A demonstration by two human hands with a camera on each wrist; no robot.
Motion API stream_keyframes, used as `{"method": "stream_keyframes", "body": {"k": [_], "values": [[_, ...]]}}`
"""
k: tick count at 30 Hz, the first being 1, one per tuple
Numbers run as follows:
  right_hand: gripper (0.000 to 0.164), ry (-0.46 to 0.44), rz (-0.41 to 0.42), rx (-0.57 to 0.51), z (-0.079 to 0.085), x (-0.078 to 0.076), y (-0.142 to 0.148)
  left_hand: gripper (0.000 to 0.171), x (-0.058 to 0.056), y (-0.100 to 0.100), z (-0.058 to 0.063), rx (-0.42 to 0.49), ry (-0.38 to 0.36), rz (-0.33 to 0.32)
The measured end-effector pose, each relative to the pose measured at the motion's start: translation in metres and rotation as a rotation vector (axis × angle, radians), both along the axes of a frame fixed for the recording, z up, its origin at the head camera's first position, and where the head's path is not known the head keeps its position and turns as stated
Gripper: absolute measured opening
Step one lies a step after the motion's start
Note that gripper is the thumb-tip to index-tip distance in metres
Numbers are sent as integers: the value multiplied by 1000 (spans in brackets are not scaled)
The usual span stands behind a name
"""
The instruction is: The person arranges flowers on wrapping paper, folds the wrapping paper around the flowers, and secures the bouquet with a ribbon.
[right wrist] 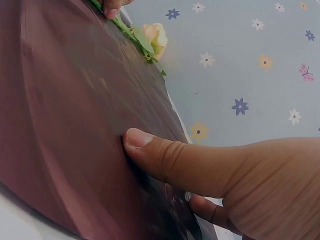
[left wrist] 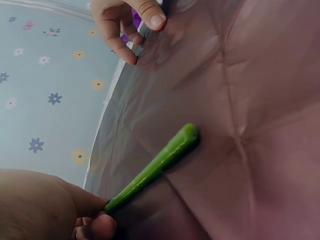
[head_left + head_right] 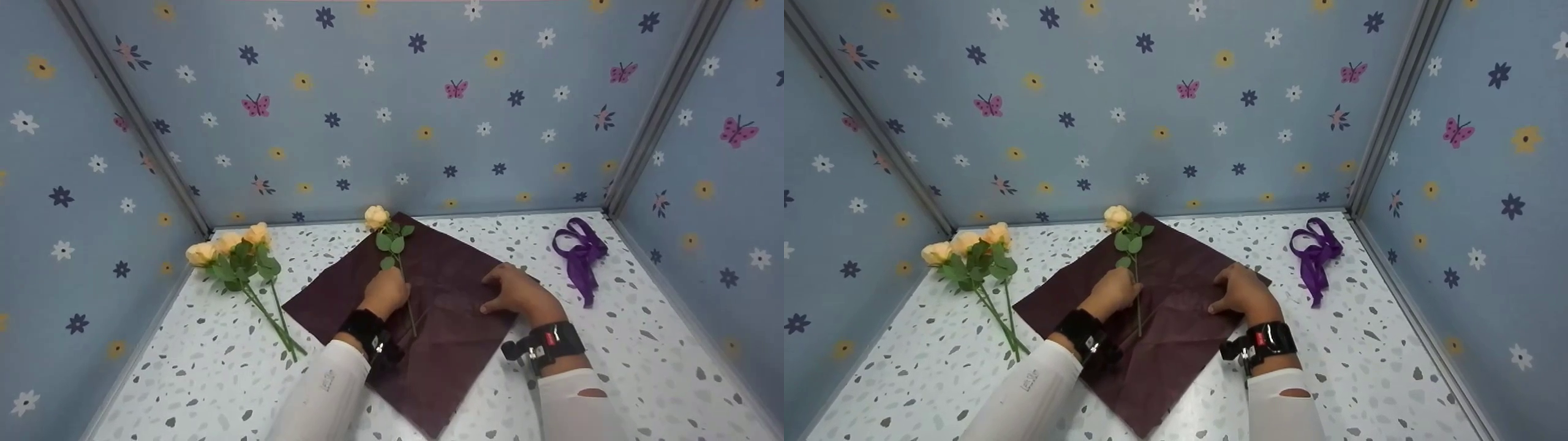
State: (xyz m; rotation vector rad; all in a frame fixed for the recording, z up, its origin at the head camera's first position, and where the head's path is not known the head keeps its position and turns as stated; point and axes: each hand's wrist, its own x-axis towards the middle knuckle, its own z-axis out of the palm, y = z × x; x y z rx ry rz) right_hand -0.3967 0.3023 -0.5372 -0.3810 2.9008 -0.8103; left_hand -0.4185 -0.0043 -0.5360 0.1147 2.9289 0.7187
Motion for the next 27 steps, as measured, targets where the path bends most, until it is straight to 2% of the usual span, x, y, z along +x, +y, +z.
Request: {"method": "stream_keyframes", "body": {"k": [5,9,12,14,16,20,27], "values": [[68,-13,-10,-22,-2,1,1,25,0,0,-2,-7,-1,7],[68,-19,-24,-38,-3,1,2,34,-2,-6,-2,37,-4,-5],[68,-16,-28,-44,-3,2,4,46,-7,-18,3,105,-1,-11],[67,-17,-31,-46,-3,2,4,50,-9,-30,10,144,7,-1],[68,-20,-29,-45,-2,2,4,46,-10,-45,19,159,17,37],[68,-18,-24,-46,-1,1,2,34,-5,-78,35,119,48,131],[69,2,-3,-9,2,1,2,33,12,-134,36,24,82,229]]}}
